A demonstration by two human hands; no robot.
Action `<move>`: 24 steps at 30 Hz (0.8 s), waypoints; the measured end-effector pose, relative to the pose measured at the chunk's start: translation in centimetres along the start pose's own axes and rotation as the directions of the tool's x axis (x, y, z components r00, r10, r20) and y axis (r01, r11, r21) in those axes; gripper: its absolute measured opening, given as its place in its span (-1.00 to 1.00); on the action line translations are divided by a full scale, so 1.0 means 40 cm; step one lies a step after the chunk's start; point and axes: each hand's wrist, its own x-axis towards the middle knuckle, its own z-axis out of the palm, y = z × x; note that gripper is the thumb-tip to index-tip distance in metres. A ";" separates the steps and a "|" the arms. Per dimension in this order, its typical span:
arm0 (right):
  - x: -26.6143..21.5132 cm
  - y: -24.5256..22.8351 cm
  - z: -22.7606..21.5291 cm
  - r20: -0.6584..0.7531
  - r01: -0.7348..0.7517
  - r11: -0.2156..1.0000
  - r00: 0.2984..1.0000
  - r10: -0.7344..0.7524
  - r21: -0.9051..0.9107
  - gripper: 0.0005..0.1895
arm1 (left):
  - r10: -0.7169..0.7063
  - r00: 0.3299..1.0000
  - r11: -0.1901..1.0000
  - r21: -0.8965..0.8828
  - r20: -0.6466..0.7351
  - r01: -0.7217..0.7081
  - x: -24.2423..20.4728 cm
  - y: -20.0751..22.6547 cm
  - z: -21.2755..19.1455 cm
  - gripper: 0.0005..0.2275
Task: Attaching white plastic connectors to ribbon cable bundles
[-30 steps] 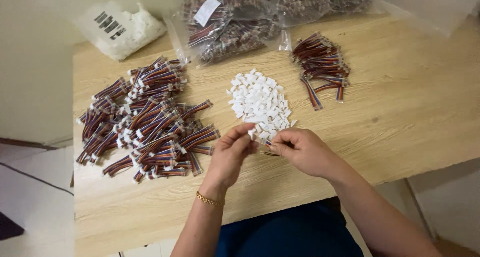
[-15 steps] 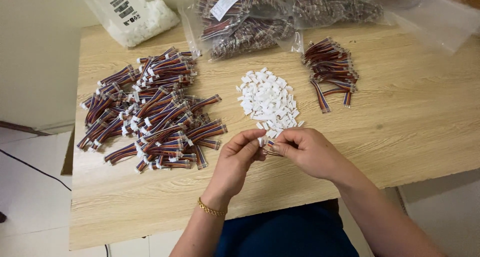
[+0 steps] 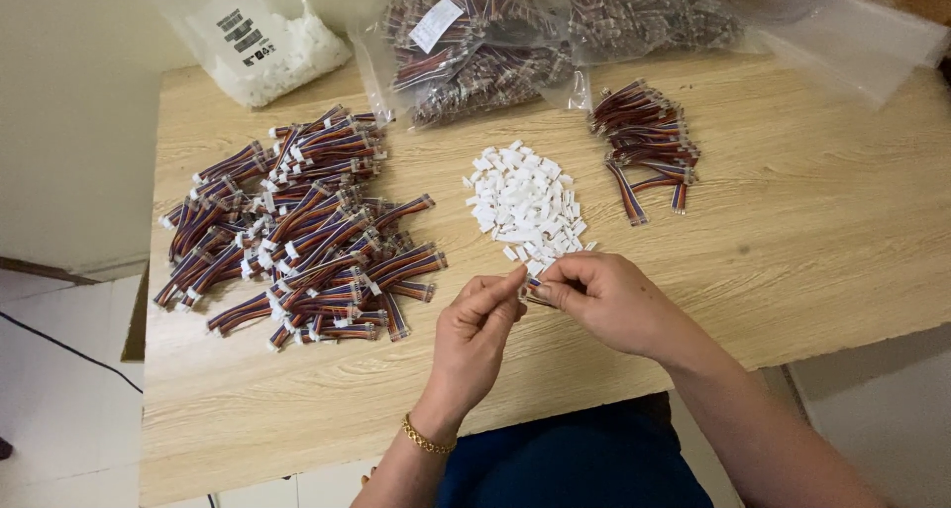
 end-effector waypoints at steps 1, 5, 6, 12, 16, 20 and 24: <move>-0.003 -0.005 -0.001 -0.003 0.000 1.000 1.000 0.000 0.000 -0.85 | 0.001 1.000 1.000 0.000 0.003 -0.001 0.000 -0.004 0.000 -0.77; -0.011 -0.025 -0.004 -0.006 -0.031 0.999 1.000 0.031 0.013 -0.85 | 0.020 1.000 1.000 0.014 -0.008 -0.020 0.000 -0.012 0.004 -0.76; -0.010 -0.031 -0.004 -0.008 -0.032 0.999 0.999 0.033 0.019 -0.85 | 0.022 1.000 1.000 0.008 -0.016 -0.022 0.000 -0.012 0.006 -0.76; -0.009 0.006 0.004 0.010 -0.031 0.999 0.999 0.031 0.016 -0.85 | -0.039 0.999 0.999 -0.027 -0.009 0.039 -0.007 -0.025 0.002 -0.77; -0.013 -0.006 -0.003 0.010 -0.029 1.000 1.000 0.029 0.005 -0.87 | -0.053 0.998 0.997 -0.056 -0.016 0.052 -0.001 -0.024 0.002 -0.76; -0.012 -0.021 -0.009 0.016 -0.024 1.000 1.000 0.024 -0.005 -0.87 | -0.186 0.983 0.942 -0.287 -0.012 0.175 0.013 -0.059 -0.013 -0.76; -0.013 0.002 0.001 0.032 -0.011 0.999 0.999 0.010 0.041 -0.85 | -0.324 0.943 0.743 -0.596 0.075 0.303 0.023 -0.091 -0.020 -0.74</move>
